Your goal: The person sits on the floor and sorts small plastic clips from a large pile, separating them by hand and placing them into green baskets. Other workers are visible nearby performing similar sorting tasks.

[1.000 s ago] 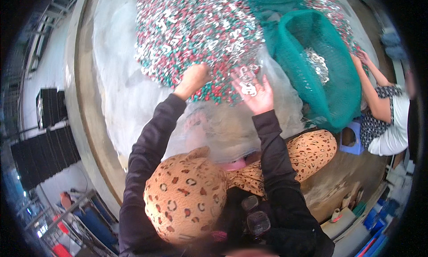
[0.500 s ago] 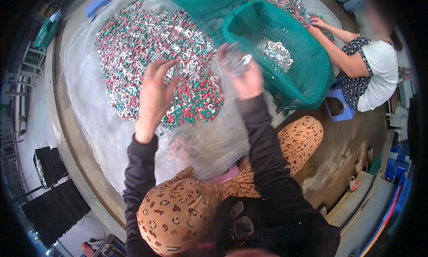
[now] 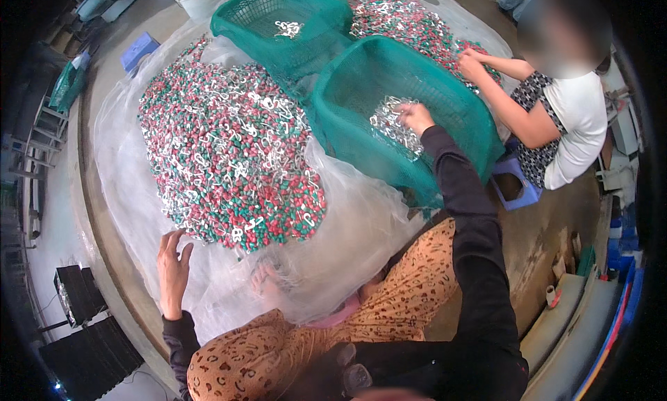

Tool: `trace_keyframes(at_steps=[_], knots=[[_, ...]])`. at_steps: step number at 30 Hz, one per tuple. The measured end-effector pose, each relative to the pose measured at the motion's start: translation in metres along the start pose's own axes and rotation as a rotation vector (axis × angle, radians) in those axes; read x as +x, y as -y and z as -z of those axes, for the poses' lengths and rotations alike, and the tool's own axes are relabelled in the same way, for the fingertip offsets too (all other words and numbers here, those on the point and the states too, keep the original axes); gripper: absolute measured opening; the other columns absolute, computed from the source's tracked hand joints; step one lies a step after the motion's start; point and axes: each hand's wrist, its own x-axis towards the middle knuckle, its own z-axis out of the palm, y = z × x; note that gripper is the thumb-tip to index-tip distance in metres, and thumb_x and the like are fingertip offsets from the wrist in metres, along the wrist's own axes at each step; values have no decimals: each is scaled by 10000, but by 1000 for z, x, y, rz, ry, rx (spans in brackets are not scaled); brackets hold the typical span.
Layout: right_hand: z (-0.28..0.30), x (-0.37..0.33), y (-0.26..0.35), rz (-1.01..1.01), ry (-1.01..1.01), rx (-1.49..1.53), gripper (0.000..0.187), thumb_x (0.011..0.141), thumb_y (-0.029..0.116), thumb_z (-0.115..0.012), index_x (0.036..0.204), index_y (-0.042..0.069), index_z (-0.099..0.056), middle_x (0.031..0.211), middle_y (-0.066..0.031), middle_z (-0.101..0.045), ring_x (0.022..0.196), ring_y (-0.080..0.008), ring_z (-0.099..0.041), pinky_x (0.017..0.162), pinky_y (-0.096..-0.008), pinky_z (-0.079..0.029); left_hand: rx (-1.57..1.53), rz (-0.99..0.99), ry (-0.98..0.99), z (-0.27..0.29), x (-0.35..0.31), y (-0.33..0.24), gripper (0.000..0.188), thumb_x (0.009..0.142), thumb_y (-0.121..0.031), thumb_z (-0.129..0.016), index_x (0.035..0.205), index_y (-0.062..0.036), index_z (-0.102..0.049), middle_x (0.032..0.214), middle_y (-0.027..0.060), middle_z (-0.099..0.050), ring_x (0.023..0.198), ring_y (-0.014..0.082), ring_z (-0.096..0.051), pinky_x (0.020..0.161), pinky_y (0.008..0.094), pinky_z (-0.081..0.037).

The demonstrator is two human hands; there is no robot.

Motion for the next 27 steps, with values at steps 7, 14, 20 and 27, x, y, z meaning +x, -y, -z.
trace_keyframes(at_steps=[7, 14, 20, 27], knots=[[-59, 65, -56, 141, 175, -853, 80, 712, 67, -630, 734, -7, -649, 801, -224, -638, 778, -378, -628, 678, -441, -503, 119, -156, 22, 9, 20, -5, 261, 843, -109, -618, 1086, -17, -592, 1007, 171, -592, 913, 354, -576, 779, 401, -455], [-36, 69, -68, 95, 270, -606, 264, 769, 89, -600, 1026, 73, -656, 909, -170, -681, 875, -303, -660, 762, -395, -495, -165, -329, 276, -106, 53, 26, 151, 834, -137, -590, 945, -45, -632, 873, 120, -633, 840, 317, -624, 723, 401, -496], [-19, 31, 50, 211, -208, -218, 273, 857, 178, -630, 1118, 99, -653, 958, -84, -691, 895, -154, -639, 811, -275, -479, 348, -493, 152, -202, 40, 32, 224, 747, -72, -635, 949, -13, -558, 908, 135, -556, 864, 307, -610, 710, 386, -532], [-124, -68, 199, 390, 183, 326, 390, 854, 188, -668, 1225, 97, -588, 1066, -110, -644, 874, -128, -596, 707, -253, -495, 238, -314, 248, -210, 67, 42, 89, 768, -25, -573, 854, -14, -595, 759, 188, -617, 756, 328, -642, 660, 424, -520]])
